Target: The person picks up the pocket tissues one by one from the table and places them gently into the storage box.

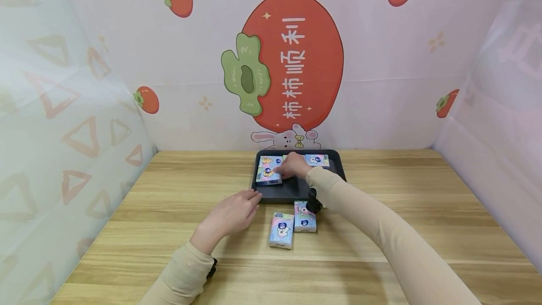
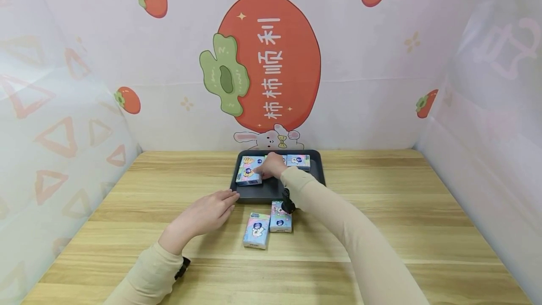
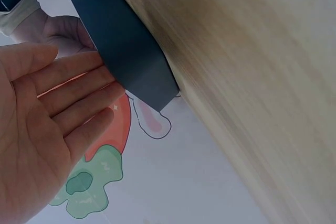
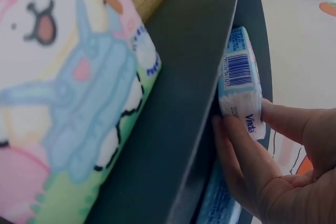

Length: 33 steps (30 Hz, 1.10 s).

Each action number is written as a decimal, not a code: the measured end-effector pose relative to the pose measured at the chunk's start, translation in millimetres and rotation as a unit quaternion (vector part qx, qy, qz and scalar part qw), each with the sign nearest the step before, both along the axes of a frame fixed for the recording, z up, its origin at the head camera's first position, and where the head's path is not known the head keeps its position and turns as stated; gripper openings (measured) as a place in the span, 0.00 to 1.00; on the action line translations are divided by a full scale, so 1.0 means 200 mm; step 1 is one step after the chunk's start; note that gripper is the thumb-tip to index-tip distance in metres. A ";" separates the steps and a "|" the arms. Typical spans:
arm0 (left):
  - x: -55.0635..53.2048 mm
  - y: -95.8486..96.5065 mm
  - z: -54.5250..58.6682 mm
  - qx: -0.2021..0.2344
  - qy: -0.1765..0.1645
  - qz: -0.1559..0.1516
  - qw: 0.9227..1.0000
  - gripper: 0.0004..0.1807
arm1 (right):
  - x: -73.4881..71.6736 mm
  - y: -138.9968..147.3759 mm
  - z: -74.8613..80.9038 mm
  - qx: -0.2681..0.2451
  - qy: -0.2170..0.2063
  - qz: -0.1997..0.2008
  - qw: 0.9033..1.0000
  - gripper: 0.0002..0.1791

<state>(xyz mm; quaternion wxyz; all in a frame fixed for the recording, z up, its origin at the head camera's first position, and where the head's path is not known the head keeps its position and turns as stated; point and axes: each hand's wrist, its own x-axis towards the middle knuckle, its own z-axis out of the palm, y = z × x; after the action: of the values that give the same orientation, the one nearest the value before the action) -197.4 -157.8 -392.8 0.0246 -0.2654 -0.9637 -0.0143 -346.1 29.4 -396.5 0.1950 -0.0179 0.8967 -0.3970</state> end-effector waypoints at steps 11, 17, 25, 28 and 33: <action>0.00 0.00 -0.01 0.000 0.000 -0.003 1.000 0.21 | -0.01 -0.01 -0.01 0.013 -0.012 -0.006 1.000 0.12; 0.00 0.00 -0.01 0.003 0.003 -0.005 1.000 0.21 | -0.01 -0.02 0.00 0.022 -0.013 -0.006 1.000 0.12; 0.00 -0.01 -0.01 0.006 0.007 -0.008 1.000 0.21 | -0.02 -0.03 0.00 0.017 -0.012 -0.017 1.000 0.11; 0.00 -0.01 0.00 0.008 0.004 -0.008 1.000 0.21 | -0.02 -0.03 0.00 0.021 -0.011 -0.021 1.000 0.13; 0.00 0.00 0.00 0.009 0.001 -0.007 1.000 0.21 | -0.02 -0.03 0.00 0.027 -0.008 -0.026 0.999 0.14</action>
<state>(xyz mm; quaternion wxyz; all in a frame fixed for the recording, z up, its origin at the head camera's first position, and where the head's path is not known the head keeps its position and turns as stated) -197.0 -158.5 -393.1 0.0281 -0.2718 -0.9617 -0.0223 -349.9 23.3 -397.1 0.1926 0.0135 0.9056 -0.3775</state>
